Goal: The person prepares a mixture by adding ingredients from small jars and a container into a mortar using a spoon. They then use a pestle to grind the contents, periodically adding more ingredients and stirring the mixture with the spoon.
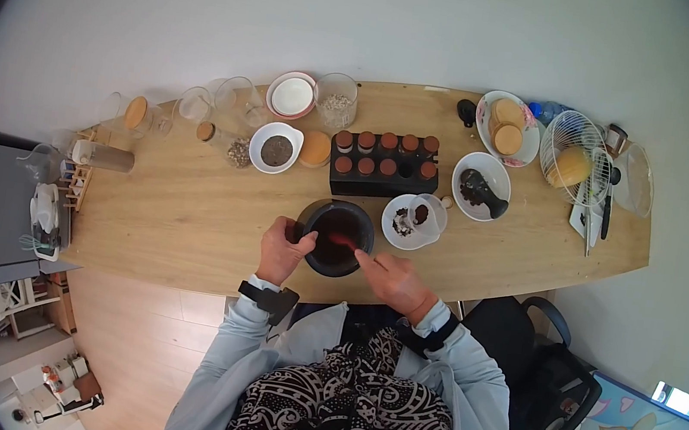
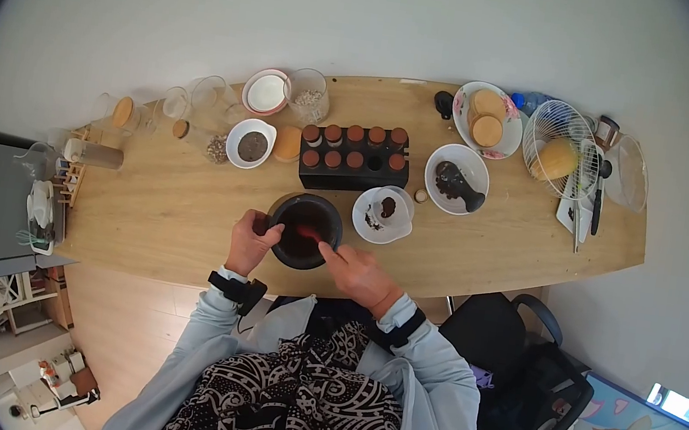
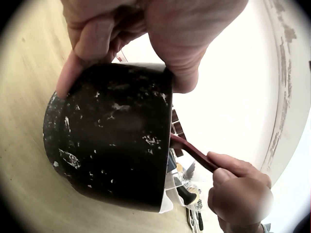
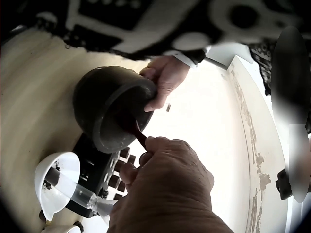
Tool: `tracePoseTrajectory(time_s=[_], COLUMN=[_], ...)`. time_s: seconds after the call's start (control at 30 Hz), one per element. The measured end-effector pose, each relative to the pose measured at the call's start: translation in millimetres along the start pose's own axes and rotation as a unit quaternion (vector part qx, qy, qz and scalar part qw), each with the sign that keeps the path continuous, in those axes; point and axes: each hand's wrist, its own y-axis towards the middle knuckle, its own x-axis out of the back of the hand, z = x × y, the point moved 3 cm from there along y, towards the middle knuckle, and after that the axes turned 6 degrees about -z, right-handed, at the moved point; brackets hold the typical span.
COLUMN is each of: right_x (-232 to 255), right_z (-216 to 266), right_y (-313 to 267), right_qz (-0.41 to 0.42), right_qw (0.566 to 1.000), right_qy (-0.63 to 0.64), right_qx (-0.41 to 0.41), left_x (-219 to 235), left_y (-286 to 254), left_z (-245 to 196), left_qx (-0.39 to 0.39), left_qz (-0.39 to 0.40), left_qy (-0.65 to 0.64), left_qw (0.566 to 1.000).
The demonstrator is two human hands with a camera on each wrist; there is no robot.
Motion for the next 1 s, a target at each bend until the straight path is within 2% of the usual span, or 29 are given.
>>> tracePoseTrajectory(time_s=[0.13,0.2,0.33,0.4,0.43,0.5,0.53,0.57,0.6,0.63,0.7,0.73,0.8,0.83,0.9,0.93,1.0], right_x=[4,17,9,14,13,19,21,23,23,21,6,5,-3,-3,-6,-8,-18], right_z=[7,5,0,5,5,-5,-7,-16,-26,-33,-49,-52,-57,-58,-58,-57,-53], right_y=[-2,0,-4,-4,-5,-6,-5,-7,-9,-12,-25,-25,-34,-33,-37,-39,-47], right_qz=[0.016,-0.011,-0.007,0.079,0.079,-0.065,-0.064,-0.054,-0.043,-0.044,-0.046,-0.047,-0.01,-0.01,0.008,0.007,-0.018], right_qw=[0.999,0.999,1.0,0.996,0.996,0.983,0.983,0.948,0.893,0.894,0.838,0.838,0.735,0.735,0.643,0.643,0.591], right_qy=[0.043,0.03,-0.007,0.021,0.021,0.074,0.075,0.15,0.221,0.221,0.309,0.31,0.394,0.395,0.443,0.443,0.509], right_qx=[0.014,-0.01,-0.001,-0.022,-0.024,-0.152,-0.153,-0.275,-0.389,-0.388,-0.447,-0.447,-0.551,-0.552,-0.624,-0.624,-0.626], left_x=[2,1,-1,-1,0,-2,-2,-3,-3,-3,-3,-3,-4,-5,-6,-7,-8], left_y=[-1,-1,0,-1,-2,-1,-2,-3,-2,-2,-4,-4,-6,-7,-8,-8,-9], left_z=[-9,-12,-17,-23,-24,-26,-26,-27,-29,-30,-33,-35,-39,-40,-41,-39,-38], left_qx=[-0.023,-0.015,-0.004,-0.022,-0.022,-0.016,-0.015,-0.018,-0.022,-0.024,-0.031,-0.032,-0.043,-0.043,-0.05,-0.05,-0.109], left_qz=[0.015,0.006,0.012,0.004,0.005,0.01,0.011,0.008,0.005,0.004,0.011,0.011,0.013,0.014,0.02,0.02,-0.015], left_qy=[0.052,0.039,0.048,0.074,0.074,0.095,0.095,0.094,0.093,0.093,0.097,0.097,0.1,0.1,0.108,0.108,0.102], left_qw=[0.998,0.999,0.999,0.997,0.997,0.995,0.995,0.995,0.995,0.995,0.995,0.995,0.994,0.994,0.993,0.993,0.989])
